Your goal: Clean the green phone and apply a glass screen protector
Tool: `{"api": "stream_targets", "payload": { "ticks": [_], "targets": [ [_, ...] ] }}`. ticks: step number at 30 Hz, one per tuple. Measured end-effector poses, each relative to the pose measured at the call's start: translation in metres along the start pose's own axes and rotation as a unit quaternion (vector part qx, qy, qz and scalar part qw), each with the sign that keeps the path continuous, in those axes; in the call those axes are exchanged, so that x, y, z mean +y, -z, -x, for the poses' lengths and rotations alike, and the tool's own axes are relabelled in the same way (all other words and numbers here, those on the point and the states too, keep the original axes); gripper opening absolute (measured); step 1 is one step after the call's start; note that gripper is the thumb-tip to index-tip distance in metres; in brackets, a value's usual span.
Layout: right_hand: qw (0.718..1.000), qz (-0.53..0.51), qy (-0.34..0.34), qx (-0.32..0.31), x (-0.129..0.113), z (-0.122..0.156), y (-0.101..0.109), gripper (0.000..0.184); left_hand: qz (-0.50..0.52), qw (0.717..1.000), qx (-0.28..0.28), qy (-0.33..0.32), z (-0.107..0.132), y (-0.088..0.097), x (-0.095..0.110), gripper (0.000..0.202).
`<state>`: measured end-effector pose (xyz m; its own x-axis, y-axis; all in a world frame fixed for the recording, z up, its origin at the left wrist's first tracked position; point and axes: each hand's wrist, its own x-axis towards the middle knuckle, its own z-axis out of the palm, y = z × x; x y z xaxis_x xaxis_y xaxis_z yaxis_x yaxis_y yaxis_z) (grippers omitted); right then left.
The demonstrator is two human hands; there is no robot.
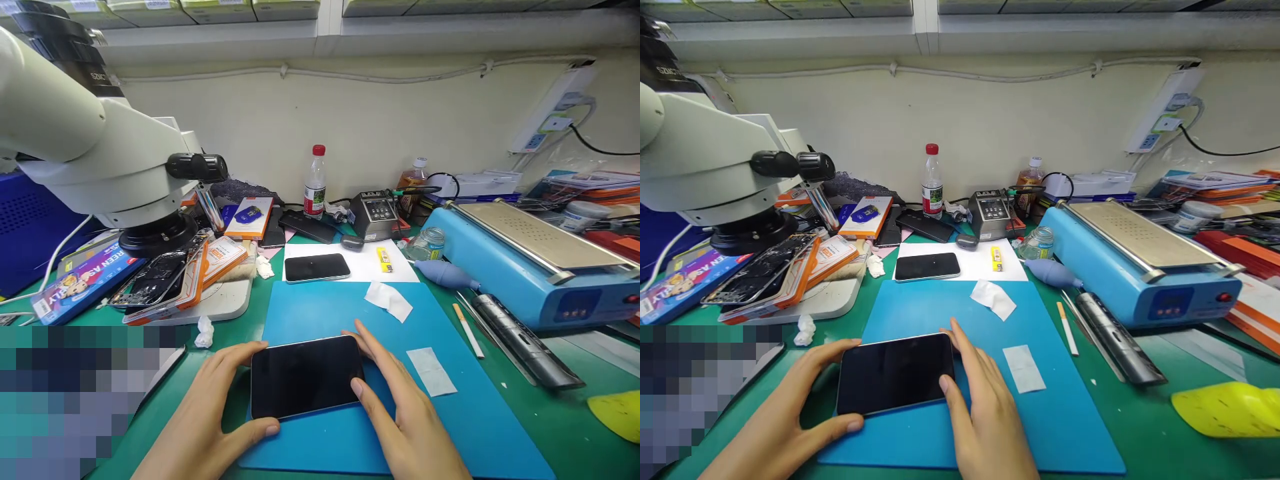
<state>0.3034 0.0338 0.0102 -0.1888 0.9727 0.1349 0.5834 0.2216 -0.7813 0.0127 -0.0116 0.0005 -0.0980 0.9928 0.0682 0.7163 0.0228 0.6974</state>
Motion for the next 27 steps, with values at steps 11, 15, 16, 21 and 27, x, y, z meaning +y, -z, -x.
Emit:
{"api": "stream_targets", "payload": {
  "ticks": [11,15,16,21,27],
  "targets": [
    [0.998,-0.043,-0.004,0.049,-0.017,-0.010,0.007,0.040,0.031,1.000,0.005,0.002,-0.001,-0.002,-0.001,0.059],
    [0.998,-0.046,-0.035,0.018,-0.010,-0.007,0.008,0.048,0.029,1.000,-0.010,0.003,-0.002,0.000,0.001,0.060],
    [0.998,-0.054,-0.040,0.009,-0.009,-0.005,0.008,0.052,0.029,0.999,-0.013,0.005,-0.002,0.000,0.002,0.061],
    [0.988,-0.120,-0.077,-0.063,-0.004,0.000,0.013,0.071,0.032,0.999,-0.004,0.000,-0.002,0.003,0.007,0.063],
    [0.978,-0.155,-0.116,-0.077,-0.003,0.003,0.012,0.078,0.055,0.998,-0.023,0.011,-0.001,0.005,0.004,0.063]
  ]
}}
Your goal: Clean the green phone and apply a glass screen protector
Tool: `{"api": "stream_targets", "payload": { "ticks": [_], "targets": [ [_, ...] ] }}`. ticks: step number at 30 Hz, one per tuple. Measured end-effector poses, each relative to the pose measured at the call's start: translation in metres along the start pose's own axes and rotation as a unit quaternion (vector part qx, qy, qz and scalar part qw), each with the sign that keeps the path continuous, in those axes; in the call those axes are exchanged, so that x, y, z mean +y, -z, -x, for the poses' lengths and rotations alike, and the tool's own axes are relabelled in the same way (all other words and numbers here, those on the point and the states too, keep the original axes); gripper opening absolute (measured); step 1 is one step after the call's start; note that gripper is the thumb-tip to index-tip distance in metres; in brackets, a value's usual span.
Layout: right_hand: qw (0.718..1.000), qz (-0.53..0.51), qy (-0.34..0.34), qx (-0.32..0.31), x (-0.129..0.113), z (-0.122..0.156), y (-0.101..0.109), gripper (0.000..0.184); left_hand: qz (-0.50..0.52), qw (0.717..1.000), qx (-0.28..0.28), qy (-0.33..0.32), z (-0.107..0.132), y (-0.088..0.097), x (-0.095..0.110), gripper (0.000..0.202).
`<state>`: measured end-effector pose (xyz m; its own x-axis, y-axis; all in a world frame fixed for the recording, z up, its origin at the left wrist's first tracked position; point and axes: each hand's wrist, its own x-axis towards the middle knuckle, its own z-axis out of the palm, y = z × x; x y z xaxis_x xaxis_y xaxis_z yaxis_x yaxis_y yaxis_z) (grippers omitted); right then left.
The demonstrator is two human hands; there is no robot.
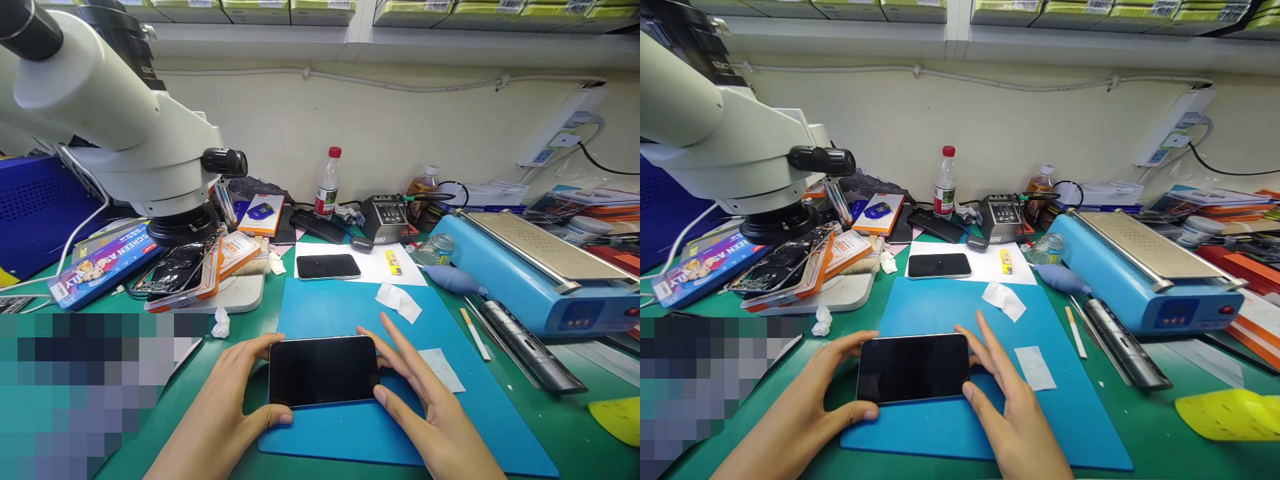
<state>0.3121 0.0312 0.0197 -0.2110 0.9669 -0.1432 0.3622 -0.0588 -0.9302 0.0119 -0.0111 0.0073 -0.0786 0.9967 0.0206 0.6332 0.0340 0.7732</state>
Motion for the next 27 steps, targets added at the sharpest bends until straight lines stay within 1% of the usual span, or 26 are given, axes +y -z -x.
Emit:
{"api": "stream_targets", "payload": {
  "ticks": [2,4,6,10,13,16,19,22,27],
  "targets": [
    [1.000,-0.004,-0.008,-0.003,0.001,-0.001,-0.001,0.079,0.014,0.999,-0.036,0.028,0.000,0.002,-0.002,0.069],
    [1.000,0.003,-0.001,-0.002,0.003,-0.002,-0.001,0.079,0.032,0.996,-0.070,0.055,-0.001,0.005,-0.003,0.077],
    [1.000,0.014,0.012,0.008,0.005,-0.004,-0.001,0.080,0.046,0.993,-0.086,0.063,-0.001,0.007,-0.003,0.082],
    [0.998,0.045,0.035,0.030,0.009,-0.008,-0.001,0.079,0.048,0.994,-0.088,0.045,-0.002,0.009,0.002,0.079],
    [0.996,0.067,0.048,0.045,0.012,-0.011,0.000,0.078,0.045,0.994,-0.091,0.035,-0.002,0.012,0.004,0.083],
    [0.993,0.097,0.052,0.042,0.013,-0.012,0.000,0.074,0.046,0.994,-0.098,0.023,-0.002,0.014,0.005,0.087],
    [0.990,0.118,0.058,0.054,0.011,-0.013,-0.002,0.075,0.042,0.994,-0.100,0.010,0.000,0.017,0.005,0.088],
    [0.987,0.125,0.066,0.078,0.008,-0.013,-0.004,0.075,0.035,0.995,-0.095,0.003,0.002,0.017,0.005,0.084],
    [0.983,0.144,0.077,0.090,0.003,-0.014,-0.004,0.069,0.032,0.995,-0.097,-0.007,-0.001,0.017,0.005,0.082]
  ]
}}
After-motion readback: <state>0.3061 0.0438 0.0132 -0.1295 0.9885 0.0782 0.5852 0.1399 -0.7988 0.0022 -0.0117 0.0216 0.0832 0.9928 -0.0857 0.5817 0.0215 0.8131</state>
